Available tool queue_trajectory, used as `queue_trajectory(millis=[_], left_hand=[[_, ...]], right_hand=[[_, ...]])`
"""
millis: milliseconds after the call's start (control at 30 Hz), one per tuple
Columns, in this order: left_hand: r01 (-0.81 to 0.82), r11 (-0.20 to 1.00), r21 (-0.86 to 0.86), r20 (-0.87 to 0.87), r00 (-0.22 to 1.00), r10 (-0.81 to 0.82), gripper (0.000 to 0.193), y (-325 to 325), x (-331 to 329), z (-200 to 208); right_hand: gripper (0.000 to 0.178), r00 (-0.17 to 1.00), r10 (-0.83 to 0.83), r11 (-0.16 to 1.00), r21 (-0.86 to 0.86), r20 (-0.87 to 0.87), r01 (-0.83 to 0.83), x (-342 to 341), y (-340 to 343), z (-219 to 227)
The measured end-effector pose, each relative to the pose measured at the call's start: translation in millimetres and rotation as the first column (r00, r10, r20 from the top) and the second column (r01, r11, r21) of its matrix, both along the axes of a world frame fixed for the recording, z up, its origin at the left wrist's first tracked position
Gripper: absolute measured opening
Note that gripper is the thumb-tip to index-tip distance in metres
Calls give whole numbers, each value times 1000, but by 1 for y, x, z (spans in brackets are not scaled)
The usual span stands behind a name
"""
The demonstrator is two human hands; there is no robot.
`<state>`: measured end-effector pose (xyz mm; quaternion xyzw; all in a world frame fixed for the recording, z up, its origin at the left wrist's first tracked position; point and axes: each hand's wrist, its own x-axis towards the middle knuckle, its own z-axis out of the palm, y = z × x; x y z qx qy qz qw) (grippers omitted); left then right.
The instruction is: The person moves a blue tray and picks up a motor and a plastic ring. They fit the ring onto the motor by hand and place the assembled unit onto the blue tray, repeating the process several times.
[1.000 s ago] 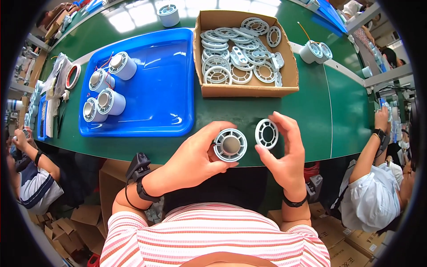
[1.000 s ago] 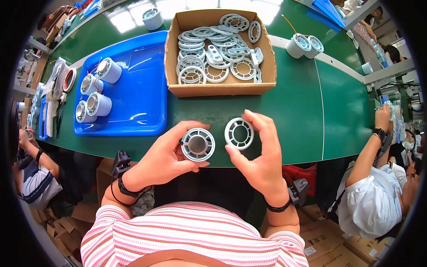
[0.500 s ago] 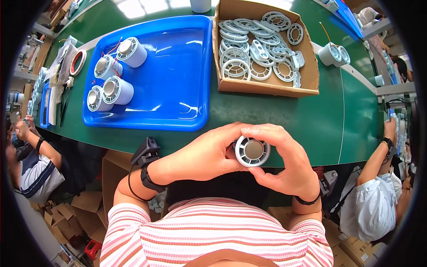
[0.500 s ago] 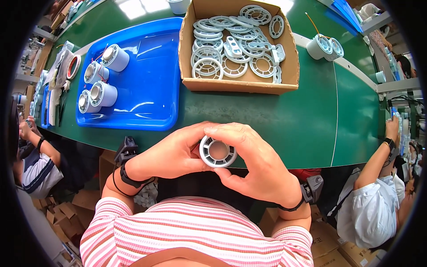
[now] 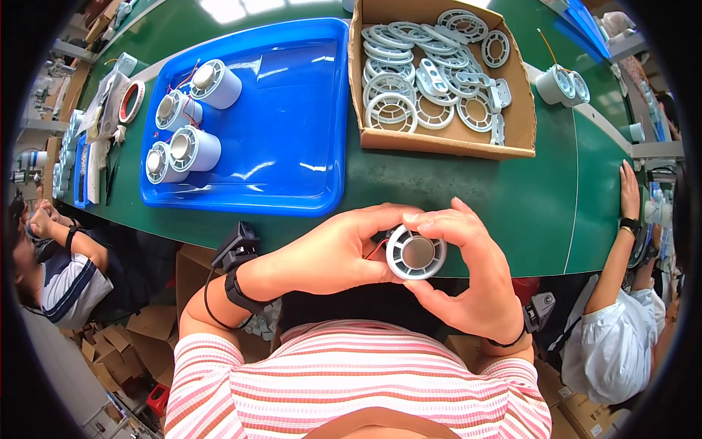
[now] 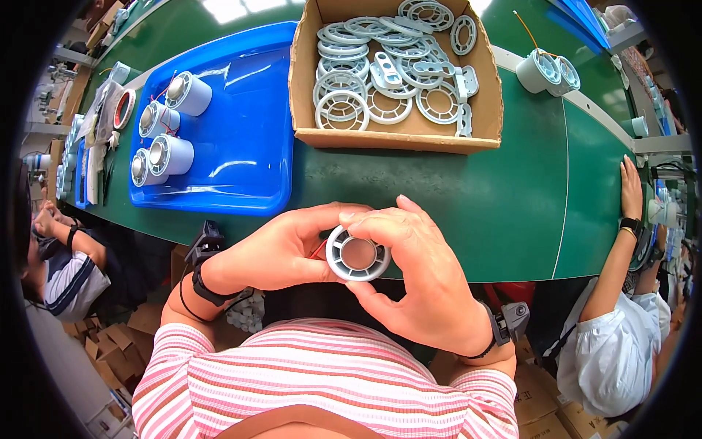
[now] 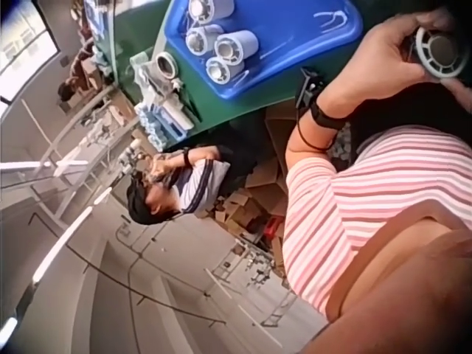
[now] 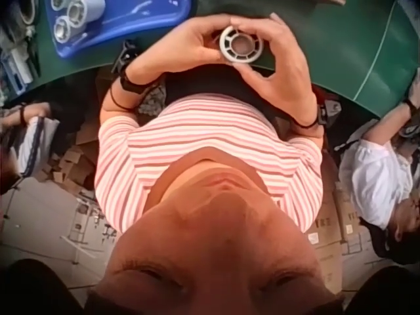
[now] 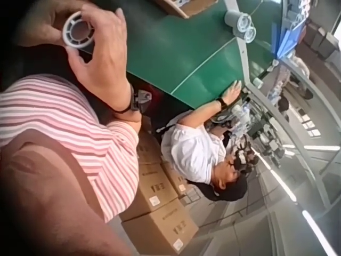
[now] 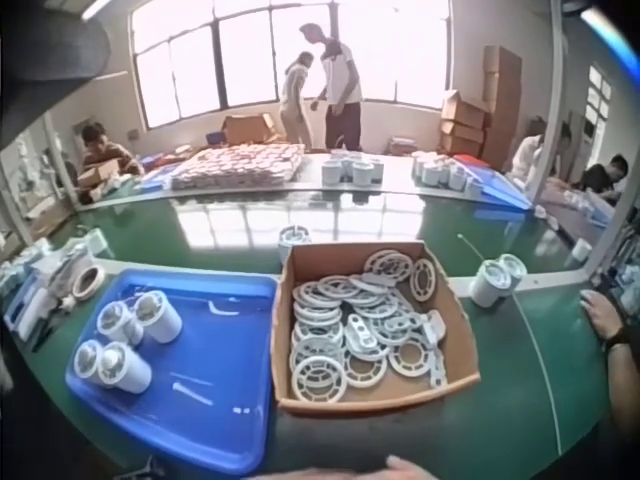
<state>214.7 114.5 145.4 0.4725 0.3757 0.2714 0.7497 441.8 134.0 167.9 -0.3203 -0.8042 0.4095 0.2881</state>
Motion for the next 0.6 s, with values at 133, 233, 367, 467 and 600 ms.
queue_trajectory(millis=[133,233,367,467,600], left_hand=[[14,986,-168,85,996,0,59,8,-10,10],[55,912,-406,112,994,-10,55,15,-15,21],[-28,948,-317,73,996,54,53,6,-6,20],[-92,953,-289,113,985,130,51,-1,-2,11],[-169,949,268,-212,950,229,44,-14,0,21]], right_hand=[[62,1000,2,1000,24,17,-2,-1,1,-1],[63,1000,-3,999,47,30,1,-1,2,-3],[66,999,-13,996,84,37,10,-2,-5,-5],[70,999,-26,987,162,43,18,-5,-10,-8],[73,984,-157,941,316,89,121,-13,-21,-18]])
